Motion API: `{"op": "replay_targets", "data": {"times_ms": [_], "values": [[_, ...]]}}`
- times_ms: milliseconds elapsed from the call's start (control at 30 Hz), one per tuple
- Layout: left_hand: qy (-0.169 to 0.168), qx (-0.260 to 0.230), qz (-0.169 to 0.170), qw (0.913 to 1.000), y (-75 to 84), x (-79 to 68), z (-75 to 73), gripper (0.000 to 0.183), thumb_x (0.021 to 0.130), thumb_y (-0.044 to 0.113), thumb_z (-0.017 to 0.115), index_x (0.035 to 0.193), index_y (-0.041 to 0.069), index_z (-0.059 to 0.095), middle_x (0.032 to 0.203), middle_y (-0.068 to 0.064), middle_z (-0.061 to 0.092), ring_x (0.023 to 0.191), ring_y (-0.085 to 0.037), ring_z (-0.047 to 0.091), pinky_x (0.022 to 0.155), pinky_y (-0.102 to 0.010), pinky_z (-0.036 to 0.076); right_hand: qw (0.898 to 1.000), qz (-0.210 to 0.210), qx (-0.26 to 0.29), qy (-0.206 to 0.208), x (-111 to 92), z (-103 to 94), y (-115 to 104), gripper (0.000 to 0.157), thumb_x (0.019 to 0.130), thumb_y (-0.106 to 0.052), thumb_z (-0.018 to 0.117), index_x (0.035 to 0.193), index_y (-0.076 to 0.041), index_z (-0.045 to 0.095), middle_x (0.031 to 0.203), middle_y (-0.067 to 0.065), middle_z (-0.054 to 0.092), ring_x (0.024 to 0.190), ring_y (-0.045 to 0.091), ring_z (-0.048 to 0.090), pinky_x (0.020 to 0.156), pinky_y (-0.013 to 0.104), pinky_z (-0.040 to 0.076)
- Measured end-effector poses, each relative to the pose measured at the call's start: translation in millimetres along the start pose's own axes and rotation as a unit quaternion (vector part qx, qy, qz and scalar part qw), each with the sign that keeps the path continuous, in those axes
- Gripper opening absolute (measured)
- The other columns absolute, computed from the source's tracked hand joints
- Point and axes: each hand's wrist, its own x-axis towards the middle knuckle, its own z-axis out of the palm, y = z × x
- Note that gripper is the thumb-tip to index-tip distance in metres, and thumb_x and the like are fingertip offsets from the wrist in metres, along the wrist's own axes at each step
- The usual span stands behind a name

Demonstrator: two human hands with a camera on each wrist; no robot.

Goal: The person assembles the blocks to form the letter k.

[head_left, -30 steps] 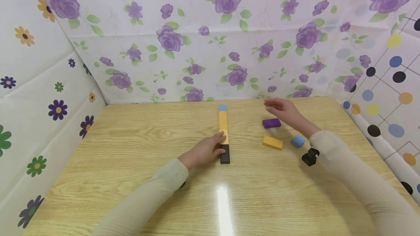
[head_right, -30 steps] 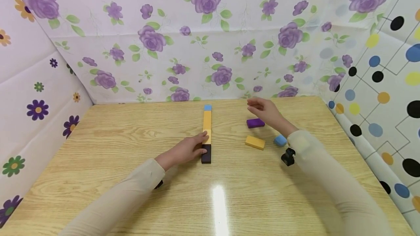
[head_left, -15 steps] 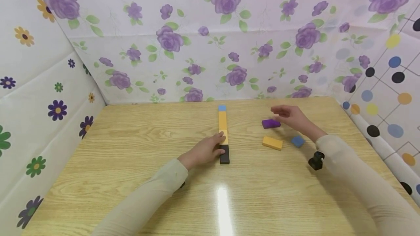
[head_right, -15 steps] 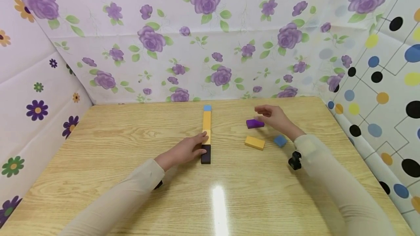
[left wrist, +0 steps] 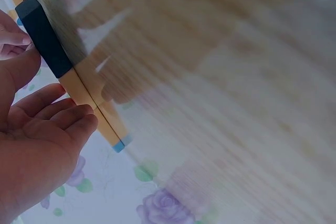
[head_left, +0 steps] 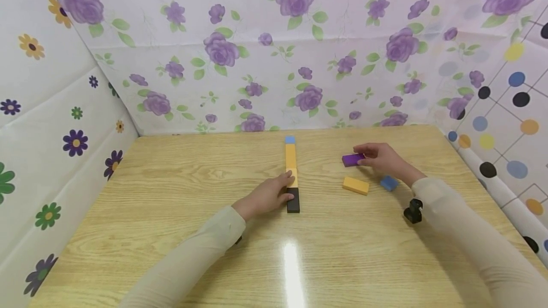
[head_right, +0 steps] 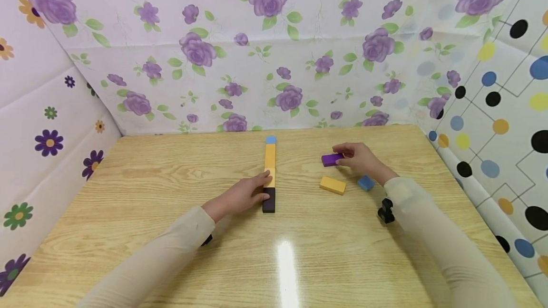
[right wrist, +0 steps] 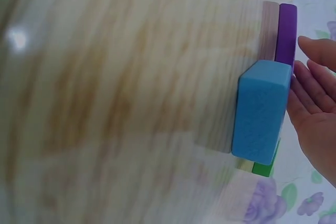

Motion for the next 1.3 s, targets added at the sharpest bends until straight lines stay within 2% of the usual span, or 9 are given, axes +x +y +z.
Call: {"op": "replay_targets", "data": {"times_ms": [200, 533, 867, 1100, 1300], "values": [[0.002, 0.004, -0.003, 1.0, 0.5, 0.1, -0.3, 0.055, 0.098, 0.022, 0.058, 0.144, -0.002, 0.04, 0.154, -0.018, 0.029, 0.139, -0.031, 0.032, 0.114, -0.039, 0.03, 0.999, 0.019, -0.029, 0.001, 3.5, 1.5, 6.6, 0.044, 0.09, -0.005, 0.066, 0.133, 0.001, 0.055, 0.133, 0.024, 0.054, 0.124, 0.039, 0.05, 0.103, 0.05, 0.042], [-0.004, 0.001, -0.002, 1.0, -1.3, 0.5, 0.0, 0.055, 0.098, 0.023, 0.057, 0.145, -0.001, 0.039, 0.154, -0.017, 0.027, 0.14, -0.03, 0.031, 0.114, -0.039, 0.029, 0.997, 0.003, -0.071, 0.013, 2.7, 4.5, 7.6, 0.044, 0.088, -0.003, 0.069, 0.13, 0.0, 0.058, 0.13, 0.025, 0.056, 0.118, 0.04, 0.055, 0.098, 0.049, 0.047], [-0.001, -0.004, -0.005, 1.0, -2.2, 0.4, 1.4, 0.056, 0.098, 0.023, 0.057, 0.145, 0.0, 0.039, 0.155, -0.016, 0.027, 0.14, -0.029, 0.03, 0.114, -0.038, 0.029, 0.998, 0.026, -0.057, 0.007, 3.9, 4.3, 5.4, 0.046, 0.087, -0.012, 0.073, 0.13, -0.007, 0.06, 0.131, 0.021, 0.057, 0.117, 0.036, 0.057, 0.097, 0.048, 0.048], [-0.003, -0.006, -0.01, 0.9999, -2.2, 0.7, 2.0, 0.056, 0.098, 0.023, 0.057, 0.145, 0.0, 0.038, 0.155, -0.014, 0.026, 0.142, -0.028, 0.028, 0.115, -0.037, 0.027, 0.998, 0.006, -0.058, 0.008, 2.9, 6.4, -0.1, 0.047, 0.087, -0.015, 0.074, 0.13, -0.006, 0.06, 0.129, 0.019, 0.059, 0.117, 0.035, 0.057, 0.097, 0.047, 0.048], [-0.003, -0.007, -0.011, 0.9999, -2.7, 0.6, 2.0, 0.056, 0.098, 0.023, 0.057, 0.145, 0.0, 0.039, 0.155, -0.014, 0.026, 0.141, -0.028, 0.028, 0.115, -0.038, 0.027, 0.999, 0.002, -0.032, 0.009, 3.9, 6.6, -3.6, 0.048, 0.085, -0.016, 0.075, 0.13, -0.005, 0.06, 0.128, 0.018, 0.06, 0.116, 0.034, 0.058, 0.096, 0.046, 0.049]]}}
